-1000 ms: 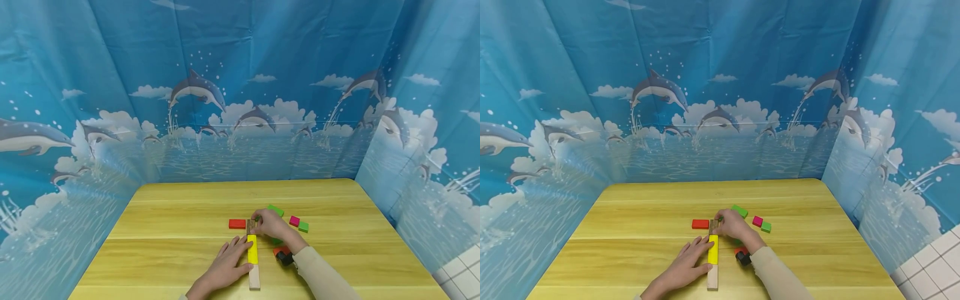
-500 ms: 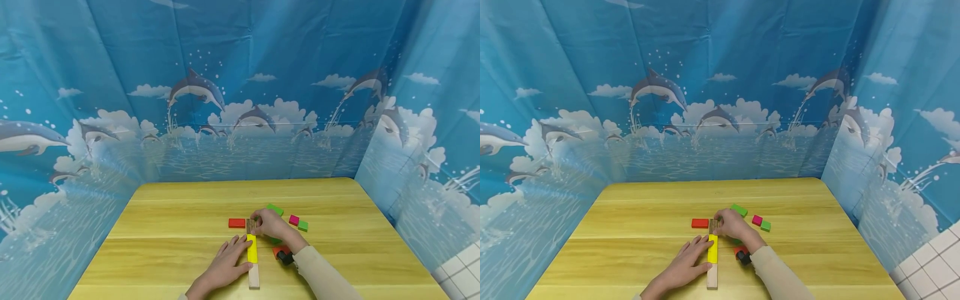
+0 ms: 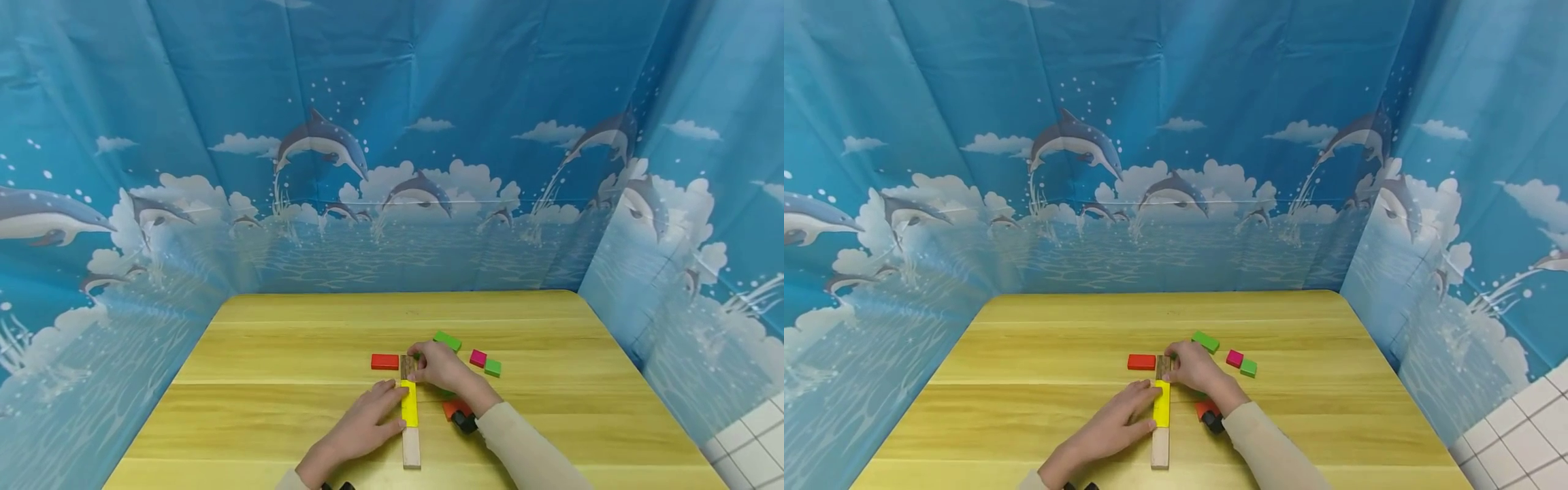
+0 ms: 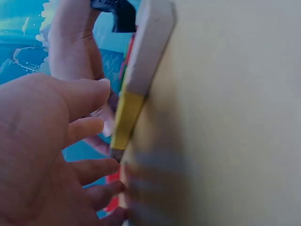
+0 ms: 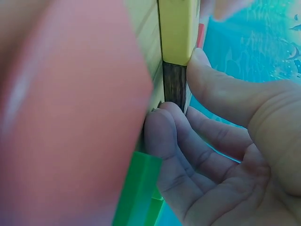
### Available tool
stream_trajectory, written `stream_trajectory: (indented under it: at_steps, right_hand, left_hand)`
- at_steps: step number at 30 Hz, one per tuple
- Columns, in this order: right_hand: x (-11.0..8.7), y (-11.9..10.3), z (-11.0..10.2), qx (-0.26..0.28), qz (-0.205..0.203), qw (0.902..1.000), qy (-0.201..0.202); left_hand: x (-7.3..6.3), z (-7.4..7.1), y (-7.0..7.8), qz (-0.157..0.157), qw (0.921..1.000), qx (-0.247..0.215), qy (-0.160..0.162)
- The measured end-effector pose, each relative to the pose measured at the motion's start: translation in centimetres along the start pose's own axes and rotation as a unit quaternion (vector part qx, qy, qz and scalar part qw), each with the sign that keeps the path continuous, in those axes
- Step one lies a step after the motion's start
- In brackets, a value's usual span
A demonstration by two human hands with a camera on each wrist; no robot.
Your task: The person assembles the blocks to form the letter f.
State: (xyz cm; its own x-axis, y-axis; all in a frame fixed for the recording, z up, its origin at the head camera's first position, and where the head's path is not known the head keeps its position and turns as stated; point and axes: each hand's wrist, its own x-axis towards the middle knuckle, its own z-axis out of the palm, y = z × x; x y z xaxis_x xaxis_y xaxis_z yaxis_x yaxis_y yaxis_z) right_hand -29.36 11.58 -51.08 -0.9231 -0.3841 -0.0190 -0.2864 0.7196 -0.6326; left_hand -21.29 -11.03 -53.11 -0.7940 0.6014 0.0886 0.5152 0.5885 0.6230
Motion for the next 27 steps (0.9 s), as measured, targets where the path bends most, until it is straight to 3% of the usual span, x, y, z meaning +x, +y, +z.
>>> stream_trajectory:
  at_steps: [6, 11, 13, 19, 27]
  right_hand:
    - [-0.1, -0.2, -0.1, 0.001, -0.004, 1.0, -0.005]
    - [-0.1, -0.2, -0.1, -0.006, -0.014, 0.9999, 0.001]
    - [-0.1, -0.3, 0.0, -0.004, -0.012, 0.9999, 0.0]
    - [-0.2, -0.4, 0.1, -0.001, -0.009, 1.0, 0.0]
    - [-0.3, -0.3, 0.1, -0.014, -0.01, 0.9998, 0.009]
  left_hand:
    - [1.6, -2.4, -0.2, -0.028, 0.9973, 0.031, 0.061]
    - [3.1, -3.8, -0.9, -0.036, 0.9886, 0.096, 0.111]
    - [3.4, -3.9, -1.1, -0.035, 0.986, 0.127, 0.102]
    - [3.6, -3.1, -1.5, -0.025, 0.9832, 0.179, 0.024]
    - [3.7, -2.0, -1.8, -0.026, 0.9799, 0.197, 0.022]
